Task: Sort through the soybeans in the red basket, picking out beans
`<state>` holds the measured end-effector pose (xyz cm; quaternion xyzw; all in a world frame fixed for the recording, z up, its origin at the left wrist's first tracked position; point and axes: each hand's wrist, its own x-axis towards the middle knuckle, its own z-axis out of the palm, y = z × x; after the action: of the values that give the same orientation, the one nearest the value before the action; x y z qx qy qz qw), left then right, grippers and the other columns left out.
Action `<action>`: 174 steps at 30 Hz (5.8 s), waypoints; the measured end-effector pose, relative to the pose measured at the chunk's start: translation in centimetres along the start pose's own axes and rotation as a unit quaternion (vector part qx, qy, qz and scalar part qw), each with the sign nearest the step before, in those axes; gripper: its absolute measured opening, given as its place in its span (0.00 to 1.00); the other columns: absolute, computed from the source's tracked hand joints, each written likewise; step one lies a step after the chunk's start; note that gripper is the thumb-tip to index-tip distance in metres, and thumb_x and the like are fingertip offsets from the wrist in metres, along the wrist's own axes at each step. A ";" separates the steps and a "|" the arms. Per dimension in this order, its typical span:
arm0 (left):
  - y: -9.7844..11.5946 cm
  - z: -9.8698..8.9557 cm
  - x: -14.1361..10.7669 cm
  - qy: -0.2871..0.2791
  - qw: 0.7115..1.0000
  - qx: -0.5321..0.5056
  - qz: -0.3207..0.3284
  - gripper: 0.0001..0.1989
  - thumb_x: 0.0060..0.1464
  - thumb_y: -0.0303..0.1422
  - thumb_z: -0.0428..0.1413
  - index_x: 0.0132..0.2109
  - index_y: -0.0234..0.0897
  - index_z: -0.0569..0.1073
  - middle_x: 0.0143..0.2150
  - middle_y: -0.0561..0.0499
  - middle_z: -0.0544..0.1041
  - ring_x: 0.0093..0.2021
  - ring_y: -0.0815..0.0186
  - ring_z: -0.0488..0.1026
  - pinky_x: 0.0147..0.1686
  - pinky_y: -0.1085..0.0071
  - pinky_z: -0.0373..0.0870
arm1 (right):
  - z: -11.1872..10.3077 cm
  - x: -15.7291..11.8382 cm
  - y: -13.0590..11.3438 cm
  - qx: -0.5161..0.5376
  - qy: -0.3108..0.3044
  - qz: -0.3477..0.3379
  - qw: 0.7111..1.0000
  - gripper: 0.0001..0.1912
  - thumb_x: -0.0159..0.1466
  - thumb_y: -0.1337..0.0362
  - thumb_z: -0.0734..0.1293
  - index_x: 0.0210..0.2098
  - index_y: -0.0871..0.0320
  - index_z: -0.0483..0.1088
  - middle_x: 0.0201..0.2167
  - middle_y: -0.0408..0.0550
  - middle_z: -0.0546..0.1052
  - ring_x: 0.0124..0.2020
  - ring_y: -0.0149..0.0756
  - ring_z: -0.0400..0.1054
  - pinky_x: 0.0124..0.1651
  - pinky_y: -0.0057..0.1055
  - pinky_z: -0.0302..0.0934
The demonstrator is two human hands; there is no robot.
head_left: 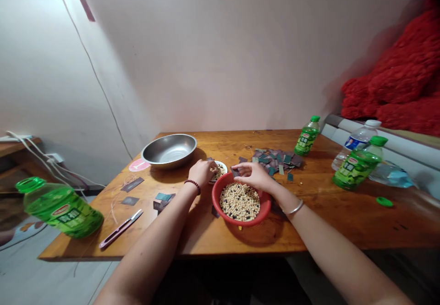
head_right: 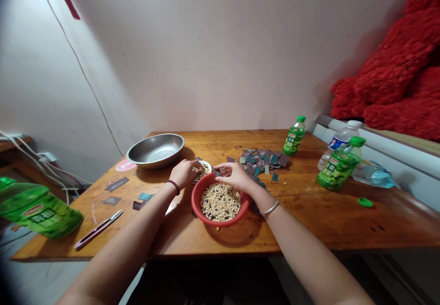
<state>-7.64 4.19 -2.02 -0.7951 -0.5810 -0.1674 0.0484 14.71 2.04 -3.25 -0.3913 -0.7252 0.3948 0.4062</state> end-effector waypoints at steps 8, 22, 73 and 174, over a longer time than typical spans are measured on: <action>0.0 -0.1 0.0 -0.002 1.000 0.002 0.011 0.08 0.52 0.37 0.52 0.36 0.46 0.75 0.34 0.53 0.78 0.38 0.61 0.70 0.35 0.70 0.65 | 0.0 -0.3 -0.6 -0.007 -0.003 -0.001 1.000 0.21 0.49 0.64 0.71 0.43 0.60 0.73 0.35 0.53 0.78 0.35 0.36 0.72 0.39 0.33 0.68; 0.3 -0.4 0.1 -0.015 1.000 0.021 0.006 0.08 0.53 0.37 0.51 0.35 0.42 0.74 0.34 0.52 0.77 0.38 0.62 0.68 0.34 0.71 0.62 | -0.3 0.0 0.1 -0.059 -0.027 0.003 0.998 0.22 0.49 0.61 0.72 0.43 0.61 0.74 0.30 0.50 0.76 0.31 0.32 0.70 0.36 0.28 0.65; 6.6 -2.3 -2.5 0.089 0.975 -0.047 0.197 0.04 0.55 0.33 0.50 0.35 0.39 0.68 0.32 0.52 0.74 0.36 0.66 0.65 0.36 0.71 0.61 | 0.1 0.5 0.2 0.067 -0.031 -0.009 0.997 0.21 0.47 0.70 0.70 0.42 0.65 0.72 0.35 0.55 0.78 0.34 0.38 0.73 0.39 0.33 0.68; 6.1 -2.6 -2.1 0.170 0.977 0.017 0.128 0.04 0.54 0.36 0.52 0.35 0.42 0.69 0.30 0.54 0.75 0.36 0.65 0.67 0.27 0.74 0.57 | 0.1 1.4 0.5 0.031 -0.013 0.015 0.999 0.14 0.55 0.71 0.63 0.40 0.63 0.72 0.32 0.50 0.78 0.33 0.34 0.72 0.34 0.26 0.64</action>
<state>-3.02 -0.37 0.49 -0.8218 -0.4608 -0.2822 0.1809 14.21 3.46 -3.38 -0.3842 -0.7120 0.4280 0.4028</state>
